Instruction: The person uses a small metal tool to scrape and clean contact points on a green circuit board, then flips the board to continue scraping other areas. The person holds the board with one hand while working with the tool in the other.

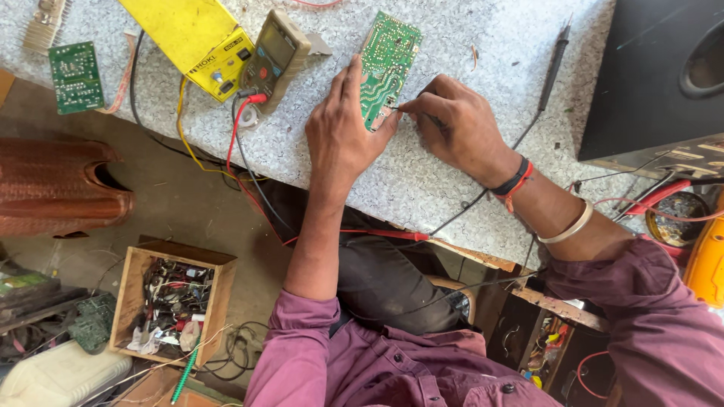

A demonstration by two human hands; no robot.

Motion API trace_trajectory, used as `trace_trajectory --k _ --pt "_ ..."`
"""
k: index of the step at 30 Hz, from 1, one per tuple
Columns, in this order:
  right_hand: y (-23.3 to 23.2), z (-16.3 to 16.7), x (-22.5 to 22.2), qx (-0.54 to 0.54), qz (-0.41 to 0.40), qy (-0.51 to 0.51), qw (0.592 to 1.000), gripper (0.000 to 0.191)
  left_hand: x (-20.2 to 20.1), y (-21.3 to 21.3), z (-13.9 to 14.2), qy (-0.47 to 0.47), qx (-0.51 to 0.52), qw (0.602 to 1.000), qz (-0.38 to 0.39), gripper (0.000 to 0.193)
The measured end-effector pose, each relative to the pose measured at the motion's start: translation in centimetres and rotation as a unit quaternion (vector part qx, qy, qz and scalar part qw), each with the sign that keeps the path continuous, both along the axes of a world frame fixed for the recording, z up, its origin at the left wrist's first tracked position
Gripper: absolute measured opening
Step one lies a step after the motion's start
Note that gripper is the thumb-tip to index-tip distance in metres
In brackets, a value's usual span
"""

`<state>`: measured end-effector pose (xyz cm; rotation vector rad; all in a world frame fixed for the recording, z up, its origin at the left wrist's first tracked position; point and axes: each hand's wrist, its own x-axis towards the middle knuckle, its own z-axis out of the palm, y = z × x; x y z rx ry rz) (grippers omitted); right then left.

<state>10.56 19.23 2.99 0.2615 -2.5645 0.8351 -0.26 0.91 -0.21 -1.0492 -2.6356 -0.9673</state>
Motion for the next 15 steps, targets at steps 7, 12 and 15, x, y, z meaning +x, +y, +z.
trace_trajectory --k 7,12,15 --pt "-0.13 0.28 -0.39 0.005 0.006 0.001 1.000 0.020 0.36 -0.34 0.33 0.013 0.019 1.000 -0.008 0.094" --pt "-0.05 0.61 -0.45 0.012 0.020 0.003 1.000 0.020 0.45 -0.27 0.40 0.010 0.019 1.000 -0.005 0.094" --pt "0.22 0.97 -0.39 -0.001 0.045 -0.012 0.999 0.021 0.52 -0.38 0.39 0.012 0.019 1.000 -0.002 0.091"
